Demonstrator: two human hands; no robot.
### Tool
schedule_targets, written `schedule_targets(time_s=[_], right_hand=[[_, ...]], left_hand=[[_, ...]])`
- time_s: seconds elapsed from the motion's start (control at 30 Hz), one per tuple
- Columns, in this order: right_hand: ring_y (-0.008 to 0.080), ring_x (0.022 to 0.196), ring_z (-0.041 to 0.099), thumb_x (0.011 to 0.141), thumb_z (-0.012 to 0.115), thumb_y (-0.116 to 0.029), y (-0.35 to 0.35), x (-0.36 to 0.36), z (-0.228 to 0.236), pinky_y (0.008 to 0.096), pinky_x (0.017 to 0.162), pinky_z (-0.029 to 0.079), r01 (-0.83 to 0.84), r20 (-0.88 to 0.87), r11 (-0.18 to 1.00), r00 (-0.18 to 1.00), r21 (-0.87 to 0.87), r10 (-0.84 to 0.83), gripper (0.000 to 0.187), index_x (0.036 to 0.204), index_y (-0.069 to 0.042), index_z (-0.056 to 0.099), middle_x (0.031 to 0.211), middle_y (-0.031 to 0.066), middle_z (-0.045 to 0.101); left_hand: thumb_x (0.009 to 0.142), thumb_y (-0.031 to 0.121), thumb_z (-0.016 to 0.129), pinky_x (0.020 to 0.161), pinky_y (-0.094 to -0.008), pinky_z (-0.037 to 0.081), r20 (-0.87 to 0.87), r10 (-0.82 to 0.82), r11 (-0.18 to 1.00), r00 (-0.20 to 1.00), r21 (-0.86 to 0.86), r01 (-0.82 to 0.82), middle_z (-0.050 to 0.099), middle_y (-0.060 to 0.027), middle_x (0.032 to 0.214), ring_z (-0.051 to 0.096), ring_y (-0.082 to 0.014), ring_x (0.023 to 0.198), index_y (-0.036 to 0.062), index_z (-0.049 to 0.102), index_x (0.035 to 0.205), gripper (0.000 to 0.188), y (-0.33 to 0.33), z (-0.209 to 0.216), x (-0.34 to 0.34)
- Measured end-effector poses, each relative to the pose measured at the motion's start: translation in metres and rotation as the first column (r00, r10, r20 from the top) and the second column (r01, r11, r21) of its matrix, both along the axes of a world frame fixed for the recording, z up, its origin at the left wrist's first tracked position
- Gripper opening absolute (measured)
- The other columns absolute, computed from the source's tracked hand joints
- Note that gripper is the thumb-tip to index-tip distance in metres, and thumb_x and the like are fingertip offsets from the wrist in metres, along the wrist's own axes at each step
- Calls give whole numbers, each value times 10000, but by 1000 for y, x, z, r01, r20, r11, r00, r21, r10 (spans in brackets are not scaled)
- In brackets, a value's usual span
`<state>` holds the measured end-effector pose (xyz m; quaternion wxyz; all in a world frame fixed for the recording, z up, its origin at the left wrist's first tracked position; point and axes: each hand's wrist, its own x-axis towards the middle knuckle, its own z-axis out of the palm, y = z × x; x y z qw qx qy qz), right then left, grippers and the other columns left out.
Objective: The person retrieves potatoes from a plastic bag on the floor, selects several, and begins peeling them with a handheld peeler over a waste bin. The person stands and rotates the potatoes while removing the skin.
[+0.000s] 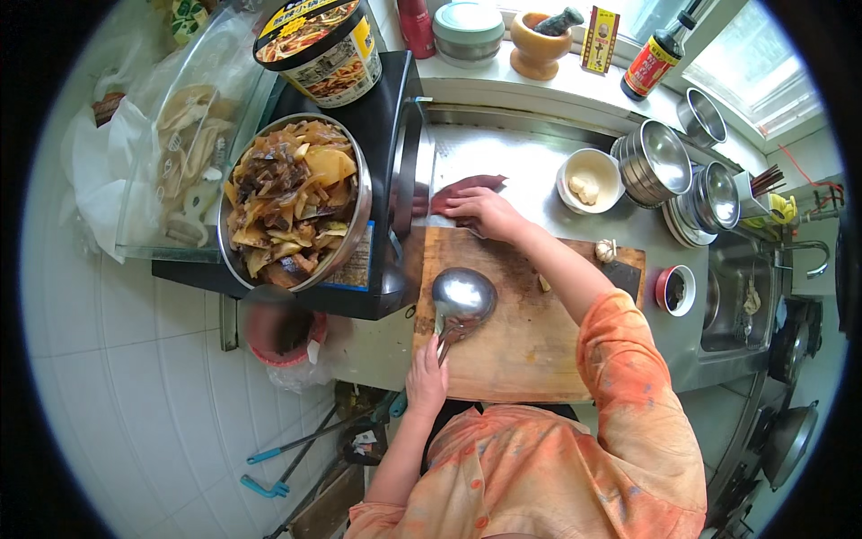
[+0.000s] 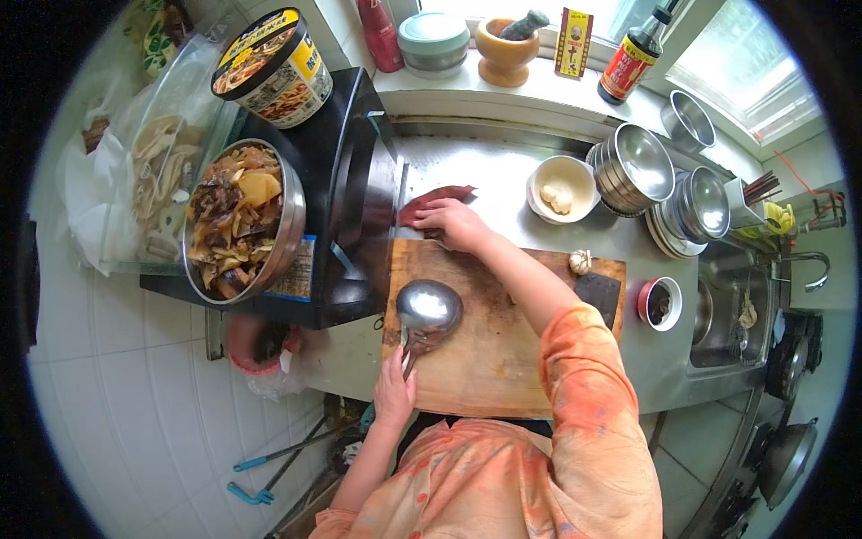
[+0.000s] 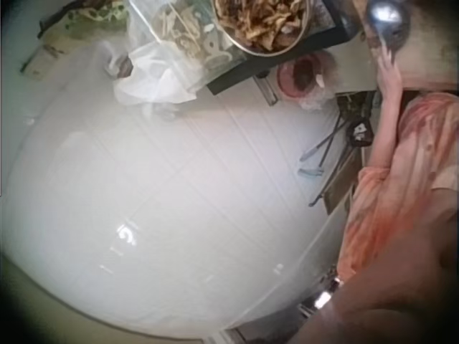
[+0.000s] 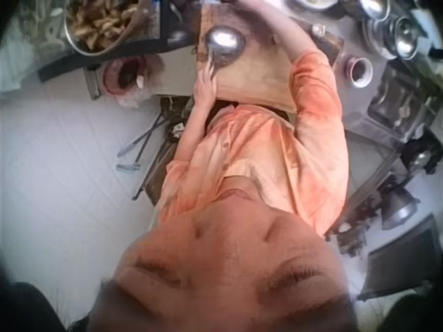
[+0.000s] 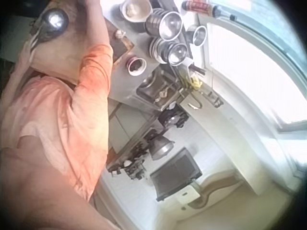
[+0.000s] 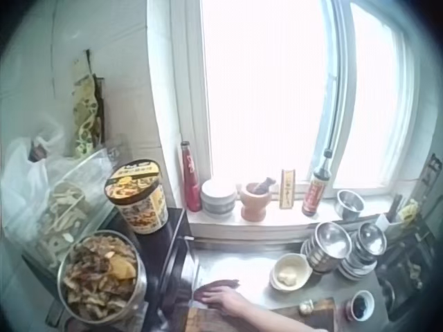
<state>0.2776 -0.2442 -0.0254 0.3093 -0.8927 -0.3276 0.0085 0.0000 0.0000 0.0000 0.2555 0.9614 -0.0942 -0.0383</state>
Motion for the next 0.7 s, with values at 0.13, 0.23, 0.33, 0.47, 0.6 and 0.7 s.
schedule_targets(time_s=[0.13,0.23,0.33,0.47,0.6,0.7], right_hand=[[271,1176,541,660,717,-96,47,23,-6,389,995,435,-52,129,997,991,62,43,405,1065,-114,704,1206,60,640],[270,1171,545,667,695,-82,43,16,-10,388,993,432,-29,117,996,993,82,19,377,1042,-108,708,1193,54,647],[254,1184,541,678,654,-21,3,6,8,378,1018,417,-76,37,997,997,29,75,409,1067,-133,709,1211,50,639],[263,1237,510,668,643,47,-67,-19,16,394,1046,396,-72,-52,996,996,-50,69,479,1102,-149,702,1233,63,629],[274,1238,510,673,653,33,-54,-14,7,405,1034,399,-49,-27,999,998,-8,49,452,1091,-132,705,1232,68,629],[273,1227,516,664,602,45,0,10,3,402,1019,410,-73,38,997,997,21,72,460,1079,-122,707,1226,68,632]], left_hand=[[854,177,660,803,-408,502,84,-2,996,996,92,-6,543,-155,1138,581,-343,981,68,376,1366,595,9,7,8],[856,181,660,805,-397,504,143,2,993,990,118,-19,552,-141,1116,584,-326,978,47,412,1338,558,-3,3,5],[851,178,665,806,-395,505,141,7,992,990,126,-26,550,-142,1120,580,-321,993,49,408,1339,566,-3,1,4],[844,170,671,809,-391,505,147,11,990,989,136,-31,550,-138,1140,577,-315,998,52,392,1342,583,-6,0,3],[833,159,680,814,-395,503,139,14,992,990,122,-31,549,-137,1153,575,-319,991,56,387,1339,593,-4,0,0],[827,152,684,813,-399,502,147,14,994,989,109,-30,548,-136,1151,575,-322,988,60,387,1337,597,-4,0,5]])
